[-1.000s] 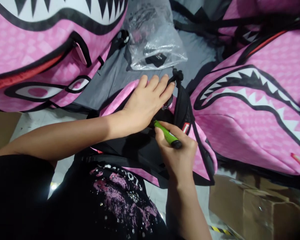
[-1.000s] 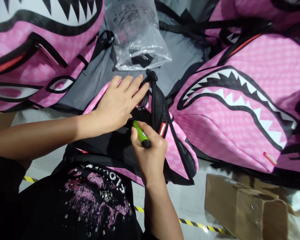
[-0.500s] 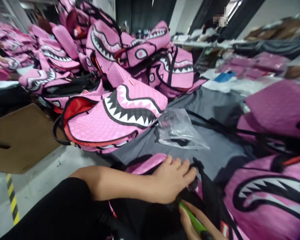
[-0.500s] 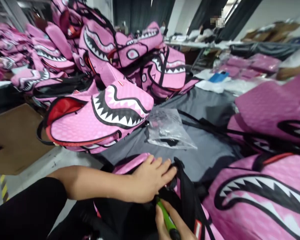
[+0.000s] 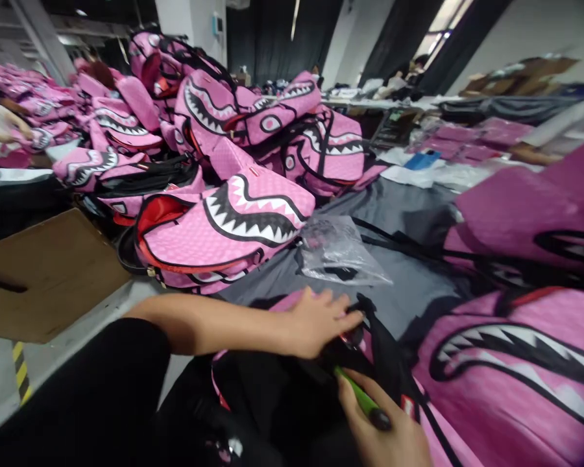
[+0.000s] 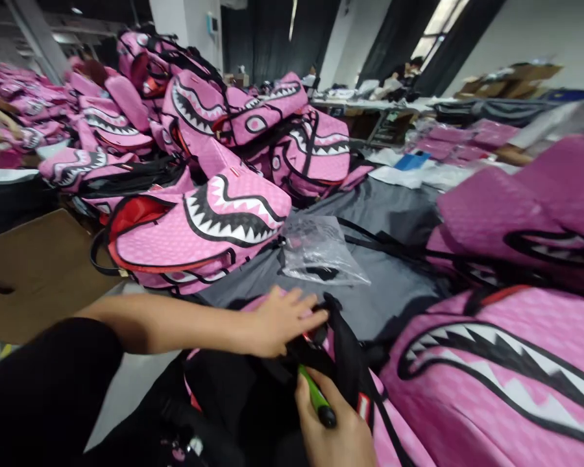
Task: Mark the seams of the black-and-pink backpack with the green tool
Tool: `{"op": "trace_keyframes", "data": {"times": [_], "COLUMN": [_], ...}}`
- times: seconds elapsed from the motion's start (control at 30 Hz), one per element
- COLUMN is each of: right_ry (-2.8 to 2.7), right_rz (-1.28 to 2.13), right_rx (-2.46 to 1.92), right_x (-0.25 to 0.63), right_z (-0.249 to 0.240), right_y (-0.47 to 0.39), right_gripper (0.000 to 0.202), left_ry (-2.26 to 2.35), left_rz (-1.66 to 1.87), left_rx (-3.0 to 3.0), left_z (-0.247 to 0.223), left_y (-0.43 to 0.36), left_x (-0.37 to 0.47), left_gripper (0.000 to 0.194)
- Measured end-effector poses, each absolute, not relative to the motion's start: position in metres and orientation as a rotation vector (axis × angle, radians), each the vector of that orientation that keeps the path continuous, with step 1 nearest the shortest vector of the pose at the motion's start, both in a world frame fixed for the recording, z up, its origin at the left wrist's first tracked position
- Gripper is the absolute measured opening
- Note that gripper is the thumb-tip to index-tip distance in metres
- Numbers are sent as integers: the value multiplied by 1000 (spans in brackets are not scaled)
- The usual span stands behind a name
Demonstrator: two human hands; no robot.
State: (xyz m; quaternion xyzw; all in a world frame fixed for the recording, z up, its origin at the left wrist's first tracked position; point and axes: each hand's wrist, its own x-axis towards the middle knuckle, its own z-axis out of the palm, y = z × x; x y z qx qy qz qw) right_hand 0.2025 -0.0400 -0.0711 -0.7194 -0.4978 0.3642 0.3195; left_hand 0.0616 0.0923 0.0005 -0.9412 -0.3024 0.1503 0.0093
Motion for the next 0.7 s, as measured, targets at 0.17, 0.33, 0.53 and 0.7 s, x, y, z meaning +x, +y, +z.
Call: {"op": "trace_keyframes", "data": {"times": [0.17, 0.33, 0.53, 0.7], "right_ry": [-1194, -1134, -1117, -1125], "right_rz": [1067, 1280, 1277, 1188], "right_rx": [-1772, -1572, -1567, -1566], "right_x": [190, 173, 171, 174], "right_z": [-52, -45, -50, -51], "right_y": [-46, -44, -47, -43], "right_gripper": [39, 36, 36, 33], "left_ry": [-1242, -1316, -1250, -1154], "left_rz": [862, 906, 939, 965], "left_rx": [-2934, -2833, -2764, -2942], "left_z": [26, 19, 9, 15], "left_y": [96, 90, 93, 105], "left_x": [48, 53, 58, 50], "left_gripper": [130, 139, 119, 108]}}
